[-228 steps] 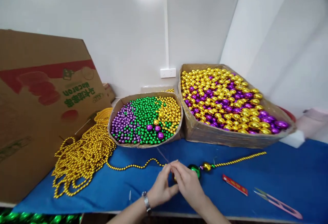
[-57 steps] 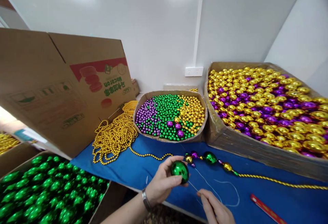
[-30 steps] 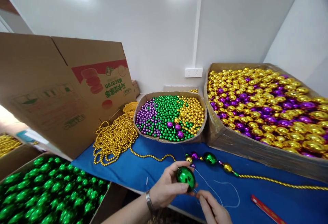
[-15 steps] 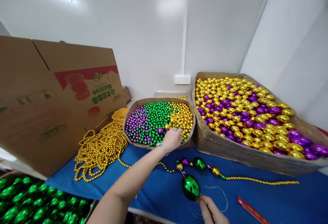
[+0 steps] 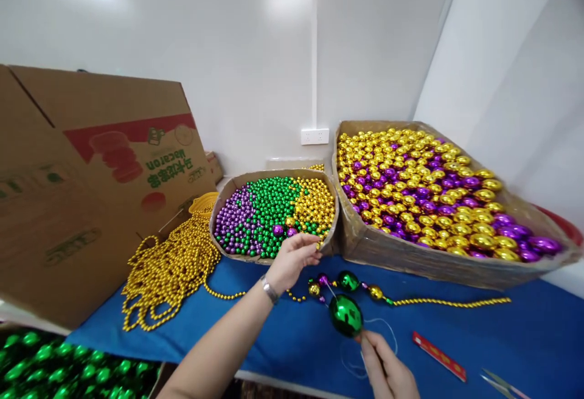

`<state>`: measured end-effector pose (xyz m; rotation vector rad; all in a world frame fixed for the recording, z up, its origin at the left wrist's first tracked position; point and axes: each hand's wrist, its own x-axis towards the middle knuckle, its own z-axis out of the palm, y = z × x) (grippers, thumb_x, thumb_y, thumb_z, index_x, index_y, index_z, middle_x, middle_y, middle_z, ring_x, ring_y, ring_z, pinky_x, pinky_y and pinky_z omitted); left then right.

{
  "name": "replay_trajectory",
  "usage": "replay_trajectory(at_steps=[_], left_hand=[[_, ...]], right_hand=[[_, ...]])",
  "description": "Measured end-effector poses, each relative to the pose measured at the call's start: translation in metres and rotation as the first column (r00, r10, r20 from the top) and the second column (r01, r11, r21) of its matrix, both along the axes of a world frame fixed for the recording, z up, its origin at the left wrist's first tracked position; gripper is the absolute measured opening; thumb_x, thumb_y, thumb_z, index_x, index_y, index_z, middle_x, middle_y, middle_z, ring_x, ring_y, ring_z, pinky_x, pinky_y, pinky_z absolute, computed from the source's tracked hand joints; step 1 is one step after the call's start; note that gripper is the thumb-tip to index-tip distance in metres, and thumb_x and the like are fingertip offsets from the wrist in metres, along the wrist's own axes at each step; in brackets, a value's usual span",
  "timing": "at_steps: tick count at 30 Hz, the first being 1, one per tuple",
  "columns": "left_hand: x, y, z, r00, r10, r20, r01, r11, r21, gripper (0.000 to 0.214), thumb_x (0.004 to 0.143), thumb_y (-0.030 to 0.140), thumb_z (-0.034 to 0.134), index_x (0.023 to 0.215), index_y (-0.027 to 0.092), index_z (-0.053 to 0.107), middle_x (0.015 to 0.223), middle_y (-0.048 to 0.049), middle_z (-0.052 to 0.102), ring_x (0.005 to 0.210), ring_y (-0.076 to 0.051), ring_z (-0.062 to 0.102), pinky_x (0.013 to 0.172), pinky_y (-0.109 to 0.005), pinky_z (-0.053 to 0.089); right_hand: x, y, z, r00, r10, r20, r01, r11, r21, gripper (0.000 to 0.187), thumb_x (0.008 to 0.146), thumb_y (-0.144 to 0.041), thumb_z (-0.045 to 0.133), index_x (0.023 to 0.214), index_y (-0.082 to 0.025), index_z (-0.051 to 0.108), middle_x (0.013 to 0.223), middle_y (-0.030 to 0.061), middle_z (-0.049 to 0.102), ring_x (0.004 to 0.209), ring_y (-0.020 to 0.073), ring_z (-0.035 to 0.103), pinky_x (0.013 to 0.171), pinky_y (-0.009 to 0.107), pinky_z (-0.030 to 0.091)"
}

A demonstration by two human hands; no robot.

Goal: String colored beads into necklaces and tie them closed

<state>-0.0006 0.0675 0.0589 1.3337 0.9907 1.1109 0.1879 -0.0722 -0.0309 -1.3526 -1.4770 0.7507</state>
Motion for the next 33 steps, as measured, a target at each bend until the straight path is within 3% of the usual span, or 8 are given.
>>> replay_trajectory(at_steps=[2, 6, 17, 24, 33], left_hand=[[-0.007, -0.023, -0.005, 0.940, 0.010, 0.342, 0.056, 0.982, -0.182, 0.026, 0.075, 0.025, 0.067, 0.097, 0.014, 0.060, 0.083, -0.0066, 0.066, 0.071, -0.015, 0.062, 0.066, -0.026, 0.048], [-0.013, -0.049, -0.012, 0.856, 0.122, 0.502, 0.075, 0.932, -0.355, 0.025, 0.072, 0.023, 0.072, 0.091, 0.013, 0.060, 0.081, -0.0073, 0.068, 0.067, -0.013, 0.063, 0.064, -0.025, 0.048], [-0.008, -0.060, -0.020, 0.835, 0.161, 0.527, 0.069, 0.918, -0.390, 0.024, 0.072, 0.026, 0.073, 0.086, 0.012, 0.058, 0.078, -0.0079, 0.068, 0.063, -0.013, 0.063, 0.061, -0.024, 0.048], [-0.005, -0.064, -0.020, 0.842, 0.182, 0.508, 0.014, 0.934, -0.357, 0.024, 0.072, 0.025, 0.073, 0.086, 0.013, 0.058, 0.080, -0.0073, 0.067, 0.066, -0.013, 0.063, 0.061, -0.024, 0.048], [-0.002, -0.067, -0.023, 0.821, 0.199, 0.536, 0.027, 0.923, -0.384, 0.024, 0.072, 0.024, 0.072, 0.086, 0.013, 0.057, 0.080, -0.0077, 0.068, 0.066, -0.013, 0.063, 0.063, -0.025, 0.050]], right_hand=[[0.002, 0.001, 0.001, 0.998, 0.035, 0.047, -0.035, 0.999, 0.009, 0.038, 0.088, -0.050, 0.044, 0.098, -0.019, 0.063, 0.088, 0.0069, 0.071, 0.080, 0.0183, 0.067, 0.068, 0.017, 0.050], [0.002, 0.001, 0.002, 0.990, 0.057, 0.130, -0.062, 0.997, 0.039, 0.038, 0.090, -0.049, 0.041, 0.100, -0.019, 0.063, 0.088, 0.0077, 0.072, 0.079, 0.0193, 0.068, 0.068, 0.018, 0.052], [0.001, 0.005, 0.002, 0.968, 0.072, 0.242, -0.108, 0.984, 0.140, 0.040, 0.092, -0.047, 0.036, 0.098, -0.019, 0.063, 0.085, 0.0088, 0.072, 0.074, 0.0181, 0.069, 0.063, 0.017, 0.053], [0.001, 0.004, 0.000, 0.960, 0.043, 0.276, -0.090, 0.983, 0.161, 0.040, 0.093, -0.046, 0.035, 0.098, -0.019, 0.063, 0.086, 0.0092, 0.072, 0.078, 0.0188, 0.070, 0.065, 0.019, 0.054], [0.002, 0.005, -0.002, 0.956, 0.026, 0.291, -0.089, 0.975, 0.203, 0.037, 0.093, -0.044, 0.036, 0.096, -0.019, 0.064, 0.087, 0.0092, 0.072, 0.078, 0.0187, 0.070, 0.068, 0.020, 0.055]])
